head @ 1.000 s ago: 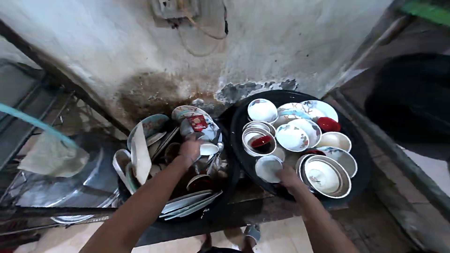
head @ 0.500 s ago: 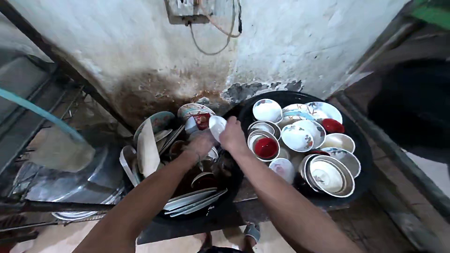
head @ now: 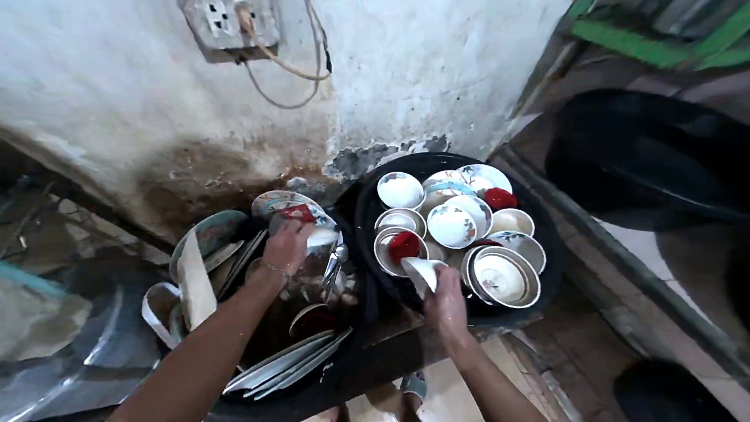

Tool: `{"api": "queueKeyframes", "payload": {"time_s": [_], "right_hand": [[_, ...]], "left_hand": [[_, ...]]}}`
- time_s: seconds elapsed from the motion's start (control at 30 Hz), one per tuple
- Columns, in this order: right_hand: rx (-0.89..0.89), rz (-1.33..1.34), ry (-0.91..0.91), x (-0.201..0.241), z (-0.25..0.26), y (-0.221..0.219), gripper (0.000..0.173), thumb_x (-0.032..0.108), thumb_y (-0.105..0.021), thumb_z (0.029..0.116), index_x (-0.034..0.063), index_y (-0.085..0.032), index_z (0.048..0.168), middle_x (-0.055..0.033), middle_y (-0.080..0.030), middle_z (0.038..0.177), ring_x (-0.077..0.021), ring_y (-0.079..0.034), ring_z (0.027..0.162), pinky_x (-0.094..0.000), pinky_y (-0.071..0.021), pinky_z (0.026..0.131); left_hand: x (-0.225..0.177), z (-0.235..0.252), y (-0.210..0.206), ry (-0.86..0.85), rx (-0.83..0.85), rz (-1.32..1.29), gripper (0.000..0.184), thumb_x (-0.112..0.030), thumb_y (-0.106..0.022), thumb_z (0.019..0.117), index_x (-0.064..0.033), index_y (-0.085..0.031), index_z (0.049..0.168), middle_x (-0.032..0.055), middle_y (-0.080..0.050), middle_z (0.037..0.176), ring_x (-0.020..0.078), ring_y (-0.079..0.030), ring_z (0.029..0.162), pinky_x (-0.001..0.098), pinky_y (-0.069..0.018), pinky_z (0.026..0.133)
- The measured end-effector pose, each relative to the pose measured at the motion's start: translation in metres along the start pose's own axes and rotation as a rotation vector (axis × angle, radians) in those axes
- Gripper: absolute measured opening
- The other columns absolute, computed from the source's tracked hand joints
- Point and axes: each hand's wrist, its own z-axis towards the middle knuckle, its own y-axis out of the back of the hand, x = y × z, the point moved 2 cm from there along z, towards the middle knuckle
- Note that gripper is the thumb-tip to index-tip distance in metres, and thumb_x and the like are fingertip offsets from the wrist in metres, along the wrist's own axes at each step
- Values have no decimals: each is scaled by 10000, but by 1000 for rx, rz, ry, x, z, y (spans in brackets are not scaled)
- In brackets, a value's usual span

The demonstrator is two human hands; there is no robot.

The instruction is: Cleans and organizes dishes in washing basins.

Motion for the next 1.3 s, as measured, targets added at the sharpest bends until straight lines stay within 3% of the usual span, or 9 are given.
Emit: {"api": "queueKeyframes", "payload": {"time_s": [0.17,0.5,0.57,0.63,0.73,0.83,0.97,1.13,1.3], "right_hand": [[-41,16,-175,-57,-5,1,535,-37,-652,881,-27,-503,1394,-282,-534,1386,-442,-653,1133,-584,-574,921],[96,-139,-282,-58,2,-5,556,67,-683,905,59,-496,1428,-215,-530,1420,-371,-717,1003,-512,-614,843],[126,-157,-286,-56,2,-6,554,86,-687,915,69,-492,1433,-213,-524,1429,-373,-718,998,-506,-615,835],[151,-179,-287,-55,4,-5,559,98,-670,927,76,-478,1452,-203,-518,1444,-357,-721,1004,-491,-617,839],[160,-186,-282,-56,4,-5,553,88,-654,923,76,-486,1449,-202,-524,1439,-334,-732,962,-477,-624,807],[159,-193,-260,-57,5,-6,571,84,-668,906,71,-489,1448,-202,-520,1437,-327,-737,923,-456,-631,775],[139,-220,-213,-60,4,-8,556,90,-676,891,64,-523,1424,-208,-526,1432,-318,-741,905,-443,-634,755],[120,-198,-198,-62,2,-9,594,66,-686,876,39,-506,1441,-258,-514,1436,-393,-724,954,-526,-626,753],[50,-189,-121,-61,-1,-10,603,16,-682,860,34,-504,1436,-287,-518,1404,-443,-714,925,-583,-612,709]], "left_hand": [[-106,39,29,38,-244,-352,471,-4,-620,942,-110,-621,1401,231,-615,1310,379,-659,1142,538,-568,952],[-232,103,-111,140,-49,-420,521,-37,-583,983,-253,-573,1457,193,-503,1483,358,-653,1183,497,-594,940],[-244,99,-125,105,22,-350,517,-98,-606,973,-261,-578,1463,208,-504,1490,388,-586,1275,558,-520,1024],[-252,98,-130,78,243,-259,556,-349,-603,1022,-291,-466,1557,231,-421,1571,439,-456,1405,654,-386,1114],[-244,102,-117,29,250,-242,683,-621,-569,988,-290,-448,1573,171,-548,1498,372,-510,1389,636,-340,1168],[-199,123,-94,123,11,-360,509,-440,-579,1035,-153,-586,1455,154,-589,1448,330,-536,1370,537,-405,1165],[-139,151,-93,447,111,-441,638,-486,-617,1005,-48,-536,1462,232,-505,1502,392,-544,1351,589,-471,1096],[-167,139,-139,541,151,-598,817,-519,-728,914,-126,-420,1560,226,-527,1482,404,-561,1323,609,-493,1063],[-196,118,-134,701,85,-766,701,-388,-618,1018,-92,-343,1590,280,-482,1498,444,-535,1338,587,-495,1070]]}}
